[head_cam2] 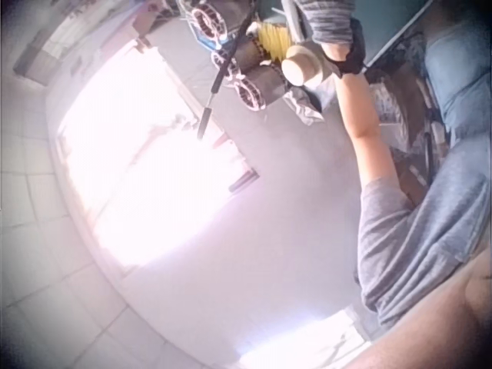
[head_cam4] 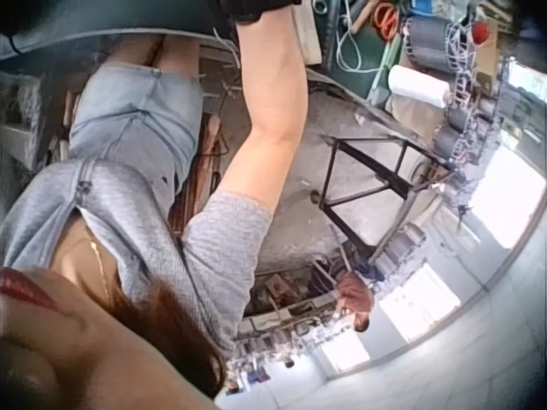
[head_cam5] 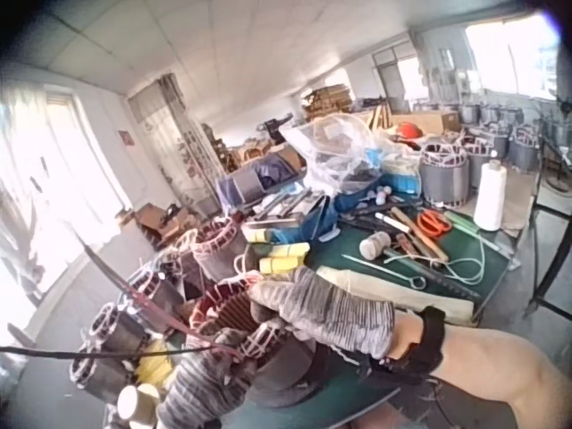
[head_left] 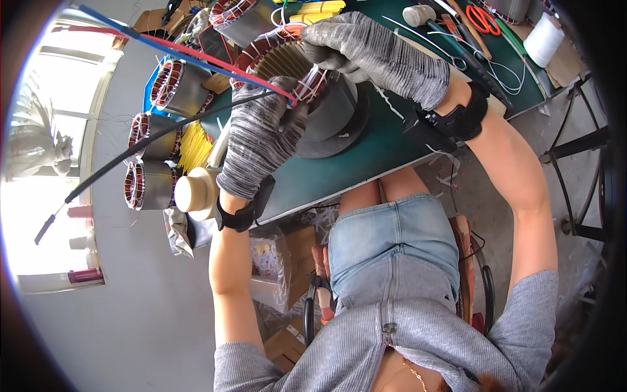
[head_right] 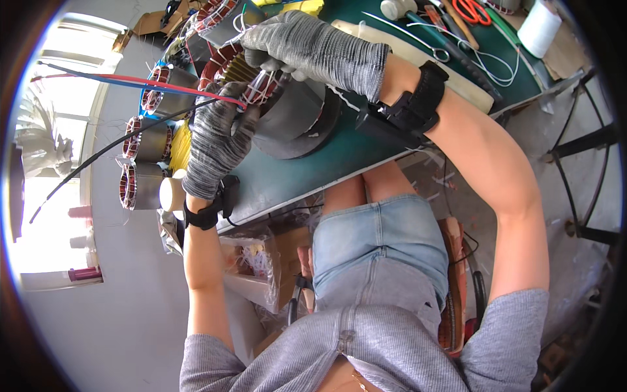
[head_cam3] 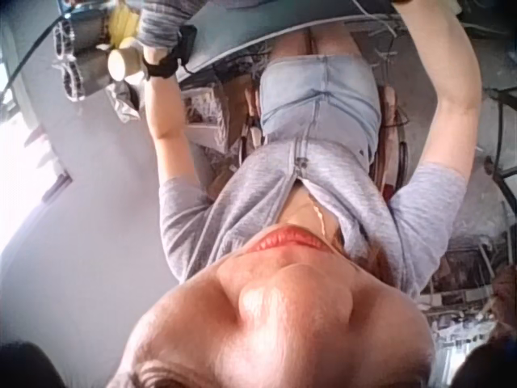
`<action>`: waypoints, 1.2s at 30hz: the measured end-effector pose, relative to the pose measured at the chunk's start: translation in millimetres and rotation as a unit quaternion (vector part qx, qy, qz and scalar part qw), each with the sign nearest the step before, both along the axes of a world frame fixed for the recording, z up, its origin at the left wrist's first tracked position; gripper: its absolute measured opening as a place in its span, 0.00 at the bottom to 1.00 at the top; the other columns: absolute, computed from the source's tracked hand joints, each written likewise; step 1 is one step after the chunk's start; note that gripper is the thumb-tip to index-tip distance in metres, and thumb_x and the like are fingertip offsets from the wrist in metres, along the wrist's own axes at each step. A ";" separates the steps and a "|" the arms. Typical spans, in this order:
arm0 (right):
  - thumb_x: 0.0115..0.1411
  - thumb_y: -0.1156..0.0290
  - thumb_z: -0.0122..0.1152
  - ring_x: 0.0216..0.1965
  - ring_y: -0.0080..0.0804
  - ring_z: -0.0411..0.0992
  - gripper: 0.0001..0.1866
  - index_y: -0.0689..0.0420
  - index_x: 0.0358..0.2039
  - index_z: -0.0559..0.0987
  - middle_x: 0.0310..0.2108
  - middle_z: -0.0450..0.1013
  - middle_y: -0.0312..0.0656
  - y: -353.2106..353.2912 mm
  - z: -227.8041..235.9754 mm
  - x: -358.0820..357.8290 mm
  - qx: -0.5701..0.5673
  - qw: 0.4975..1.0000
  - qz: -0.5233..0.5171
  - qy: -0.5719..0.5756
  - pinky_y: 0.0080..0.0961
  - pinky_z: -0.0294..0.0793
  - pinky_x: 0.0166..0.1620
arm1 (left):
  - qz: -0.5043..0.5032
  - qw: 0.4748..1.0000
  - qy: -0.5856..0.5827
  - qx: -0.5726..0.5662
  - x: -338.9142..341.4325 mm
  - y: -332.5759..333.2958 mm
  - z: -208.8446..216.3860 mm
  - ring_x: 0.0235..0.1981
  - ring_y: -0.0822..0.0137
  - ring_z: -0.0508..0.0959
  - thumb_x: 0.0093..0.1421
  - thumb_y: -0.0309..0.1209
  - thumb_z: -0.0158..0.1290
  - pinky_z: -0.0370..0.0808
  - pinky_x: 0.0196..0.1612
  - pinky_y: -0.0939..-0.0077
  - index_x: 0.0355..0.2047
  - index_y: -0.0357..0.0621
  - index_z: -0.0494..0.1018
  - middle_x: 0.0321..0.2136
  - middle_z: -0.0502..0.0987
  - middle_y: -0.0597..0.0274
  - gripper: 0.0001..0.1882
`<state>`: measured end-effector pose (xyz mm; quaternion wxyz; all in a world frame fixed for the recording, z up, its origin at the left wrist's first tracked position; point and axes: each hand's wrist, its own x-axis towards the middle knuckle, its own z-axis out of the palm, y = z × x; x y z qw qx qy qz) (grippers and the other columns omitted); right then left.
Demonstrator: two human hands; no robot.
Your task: Tying the copper windings of a motor stator with string to secure them in place.
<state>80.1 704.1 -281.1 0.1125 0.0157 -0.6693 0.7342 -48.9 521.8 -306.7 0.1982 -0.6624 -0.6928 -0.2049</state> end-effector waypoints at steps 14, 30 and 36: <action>0.64 0.58 0.47 0.14 0.09 0.48 0.15 0.55 0.26 0.69 0.16 0.51 0.25 7.8 -17.9 -18.8 -0.072 0.997 0.029 -0.015 0.08 0.46 0.16 | 0.007 1.000 0.000 0.028 3.4 5.8 -0.3 0.33 0.52 0.72 0.47 0.30 0.59 0.68 0.38 0.62 0.36 0.41 0.72 0.28 0.73 0.53 0.15; 0.59 0.61 0.52 0.14 0.11 0.55 0.11 0.56 0.28 0.72 0.15 0.59 0.26 1.6 -36.7 -0.3 -0.060 0.998 0.016 -0.028 0.10 0.56 0.16 | 0.064 0.997 -0.025 -0.016 1.8 -1.1 -0.3 0.32 0.50 0.72 0.46 0.31 0.58 0.68 0.38 0.62 0.35 0.41 0.71 0.30 0.73 0.53 0.16; 0.64 0.63 0.46 0.14 0.09 0.48 0.11 0.56 0.29 0.70 0.18 0.56 0.27 19.0 -42.8 -12.2 -0.264 0.960 0.089 -0.014 0.06 0.46 0.14 | 0.032 0.998 -0.036 -0.026 2.1 2.4 7.1 0.34 0.53 0.71 0.45 0.29 0.58 0.67 0.42 0.61 0.37 0.40 0.71 0.31 0.72 0.54 0.17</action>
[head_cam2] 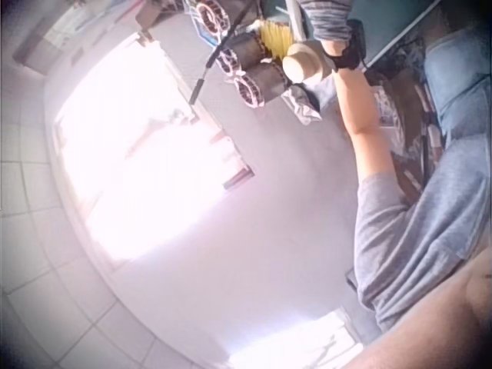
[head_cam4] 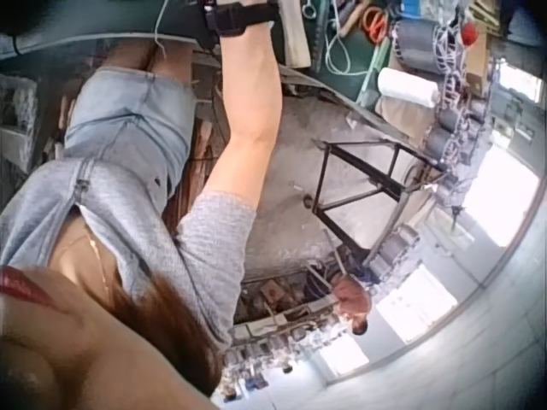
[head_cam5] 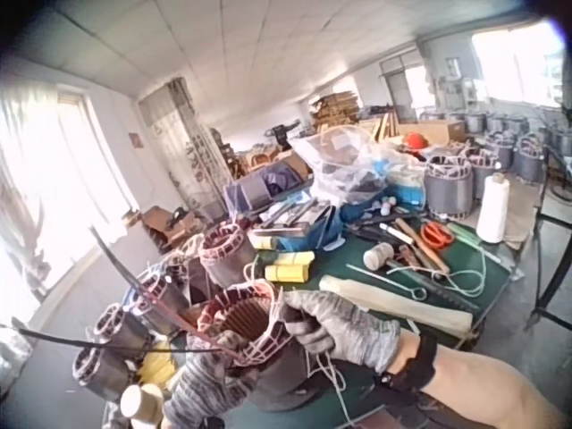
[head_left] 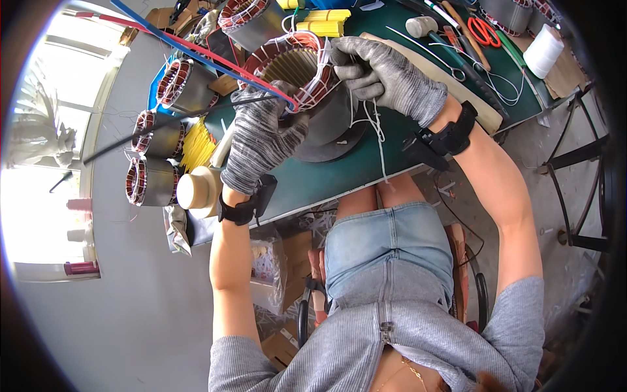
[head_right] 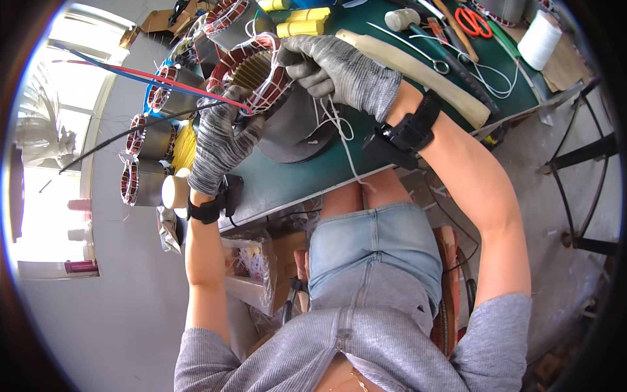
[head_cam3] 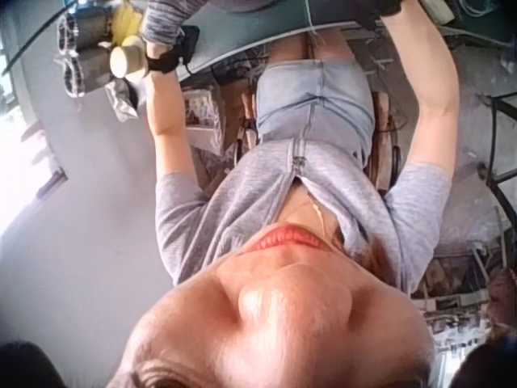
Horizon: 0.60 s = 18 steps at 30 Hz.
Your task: Tying the copper windings of a motor stator with string to secure them in place.
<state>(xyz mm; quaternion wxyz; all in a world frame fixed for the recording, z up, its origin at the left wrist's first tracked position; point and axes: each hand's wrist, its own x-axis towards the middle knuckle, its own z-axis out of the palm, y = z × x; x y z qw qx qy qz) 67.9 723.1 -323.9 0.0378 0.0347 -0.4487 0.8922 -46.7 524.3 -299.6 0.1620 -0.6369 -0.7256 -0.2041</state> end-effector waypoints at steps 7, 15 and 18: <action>0.63 0.62 0.45 0.15 0.11 0.52 0.13 0.57 0.30 0.72 0.25 0.69 0.33 -35.6 21.8 37.8 0.174 0.984 -0.041 0.021 0.08 0.52 0.19 | 0.000 0.995 -0.084 -0.061 -18.4 -5.7 6.7 0.37 0.51 0.71 0.46 0.40 0.61 0.66 0.42 0.60 0.34 0.41 0.72 0.30 0.73 0.53 0.19; 0.50 0.72 0.58 0.36 0.40 0.73 0.13 0.58 0.38 0.73 0.46 0.67 0.44 -139.2 -58.6 75.7 0.762 0.614 -0.165 0.123 0.27 0.76 0.30 | -0.020 0.995 -0.076 -0.062 -12.3 -7.1 5.6 0.35 0.55 0.71 0.47 0.31 0.61 0.70 0.38 0.65 0.39 0.40 0.70 0.33 0.70 0.54 0.20; 0.51 0.73 0.57 0.42 0.42 0.71 0.19 0.56 0.45 0.69 0.51 0.65 0.46 -140.0 -33.9 93.0 0.653 0.710 -0.259 0.061 0.33 0.76 0.36 | -0.006 0.999 -0.037 -0.030 -7.4 -3.5 3.1 0.33 0.54 0.72 0.46 0.32 0.62 0.71 0.37 0.65 0.37 0.39 0.71 0.32 0.71 0.53 0.19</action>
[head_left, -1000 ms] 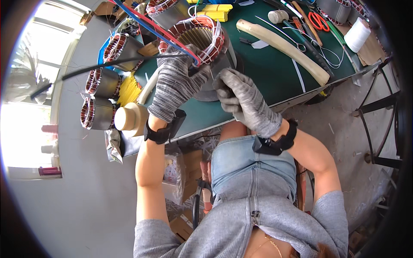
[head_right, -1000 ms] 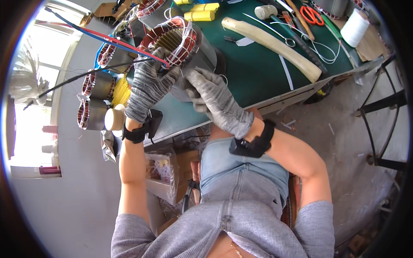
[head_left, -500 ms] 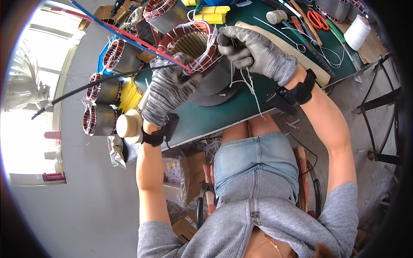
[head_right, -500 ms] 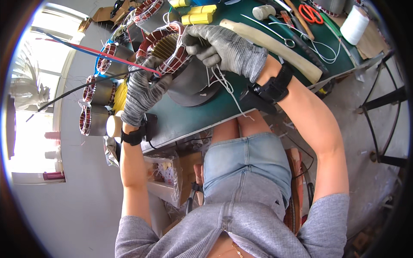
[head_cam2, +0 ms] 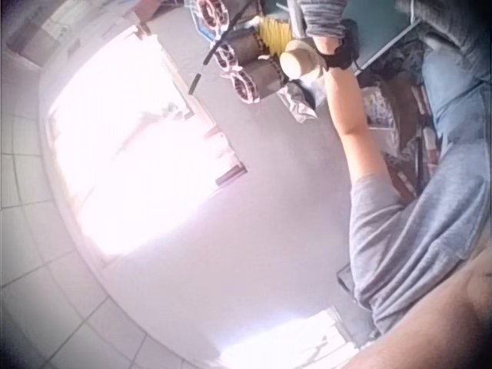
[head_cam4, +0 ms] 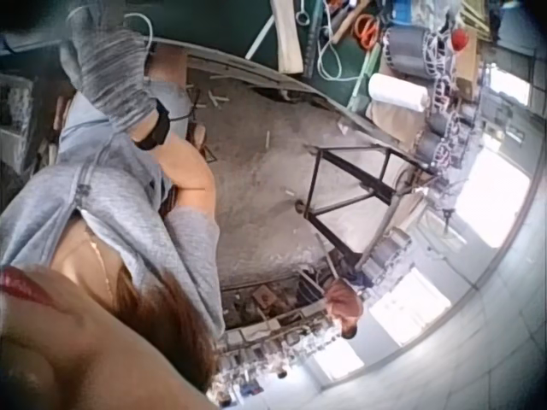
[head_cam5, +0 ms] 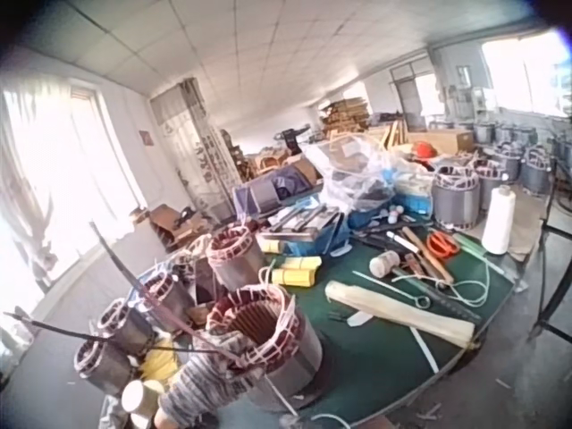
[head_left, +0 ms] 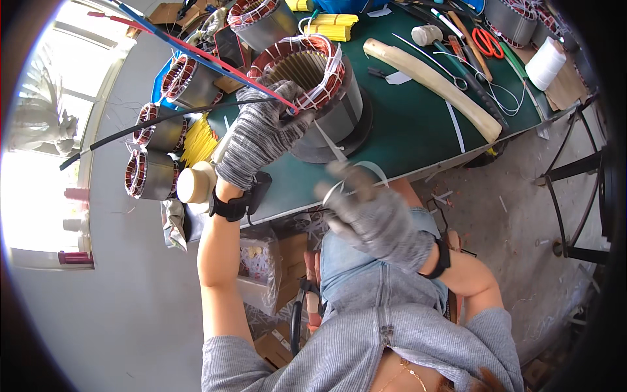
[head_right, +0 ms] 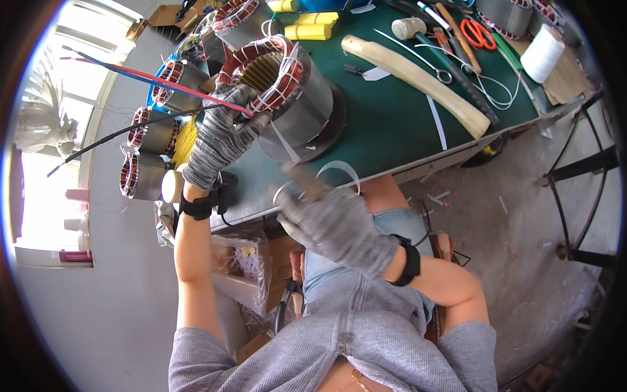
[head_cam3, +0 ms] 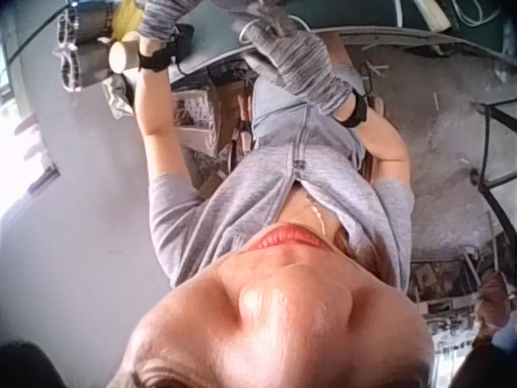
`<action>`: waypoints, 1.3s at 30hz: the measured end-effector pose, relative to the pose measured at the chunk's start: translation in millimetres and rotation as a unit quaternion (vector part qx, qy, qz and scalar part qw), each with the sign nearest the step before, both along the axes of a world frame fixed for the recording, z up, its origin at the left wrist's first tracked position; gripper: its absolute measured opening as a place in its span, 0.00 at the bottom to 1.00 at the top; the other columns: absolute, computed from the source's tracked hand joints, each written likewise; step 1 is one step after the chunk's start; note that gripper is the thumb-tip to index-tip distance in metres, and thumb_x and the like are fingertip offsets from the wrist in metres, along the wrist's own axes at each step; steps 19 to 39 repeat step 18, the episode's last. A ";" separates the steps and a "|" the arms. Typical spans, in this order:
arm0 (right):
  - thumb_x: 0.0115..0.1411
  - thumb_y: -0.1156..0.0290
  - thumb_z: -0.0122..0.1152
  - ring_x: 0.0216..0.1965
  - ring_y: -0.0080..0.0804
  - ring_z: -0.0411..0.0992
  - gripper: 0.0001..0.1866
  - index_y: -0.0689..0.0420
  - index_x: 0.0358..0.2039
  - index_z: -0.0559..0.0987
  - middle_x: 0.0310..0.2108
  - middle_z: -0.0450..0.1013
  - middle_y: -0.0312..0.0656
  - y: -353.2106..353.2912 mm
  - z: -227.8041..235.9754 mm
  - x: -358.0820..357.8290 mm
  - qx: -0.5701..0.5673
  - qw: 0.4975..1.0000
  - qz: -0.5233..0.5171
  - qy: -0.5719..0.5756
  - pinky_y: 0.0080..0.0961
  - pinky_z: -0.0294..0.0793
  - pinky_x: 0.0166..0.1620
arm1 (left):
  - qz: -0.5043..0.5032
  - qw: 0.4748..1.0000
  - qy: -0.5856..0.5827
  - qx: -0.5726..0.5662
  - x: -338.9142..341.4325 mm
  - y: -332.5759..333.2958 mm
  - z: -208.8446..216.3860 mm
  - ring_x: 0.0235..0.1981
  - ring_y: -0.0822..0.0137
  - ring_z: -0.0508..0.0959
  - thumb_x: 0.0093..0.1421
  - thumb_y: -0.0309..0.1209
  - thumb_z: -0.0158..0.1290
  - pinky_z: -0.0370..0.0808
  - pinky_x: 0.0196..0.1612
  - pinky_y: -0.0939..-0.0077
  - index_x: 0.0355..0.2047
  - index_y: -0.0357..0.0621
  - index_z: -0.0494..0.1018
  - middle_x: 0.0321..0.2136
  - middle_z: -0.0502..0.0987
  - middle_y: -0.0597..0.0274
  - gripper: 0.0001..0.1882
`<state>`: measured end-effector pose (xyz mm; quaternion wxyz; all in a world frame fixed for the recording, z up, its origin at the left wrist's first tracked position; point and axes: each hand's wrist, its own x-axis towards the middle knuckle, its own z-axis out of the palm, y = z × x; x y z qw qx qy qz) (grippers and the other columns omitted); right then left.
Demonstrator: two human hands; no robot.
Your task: Tying the copper windings of a motor stator with string to secure them in place.
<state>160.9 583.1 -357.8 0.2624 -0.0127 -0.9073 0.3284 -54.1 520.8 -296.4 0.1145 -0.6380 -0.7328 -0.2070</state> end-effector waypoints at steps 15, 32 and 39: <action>0.58 0.72 0.48 0.14 0.10 0.52 0.22 0.63 0.53 0.64 0.37 0.69 0.37 134.0 -62.0 173.7 -0.743 0.664 -0.020 -0.087 0.08 0.46 0.13 | -0.010 0.998 0.054 0.026 -8.2 0.5 -8.5 0.38 0.52 0.73 0.45 0.34 0.61 0.69 0.44 0.62 0.37 0.36 0.72 0.34 0.74 0.50 0.21; 0.56 0.70 0.53 0.14 0.13 0.56 0.23 0.61 0.52 0.65 0.33 0.71 0.43 152.6 -91.9 215.0 -0.625 0.699 -0.255 -0.237 0.09 0.51 0.13 | 0.000 0.999 0.051 0.006 -11.2 0.4 -6.7 0.39 0.53 0.73 0.44 0.36 0.62 0.68 0.46 0.63 0.38 0.37 0.72 0.34 0.74 0.51 0.22; 0.56 0.70 0.53 0.14 0.13 0.56 0.23 0.61 0.52 0.65 0.33 0.71 0.43 152.6 -91.9 215.0 -0.625 0.699 -0.255 -0.237 0.09 0.51 0.13 | 0.000 0.999 0.051 0.006 -11.2 0.4 -6.7 0.39 0.53 0.73 0.44 0.36 0.62 0.68 0.46 0.63 0.38 0.37 0.72 0.34 0.74 0.51 0.22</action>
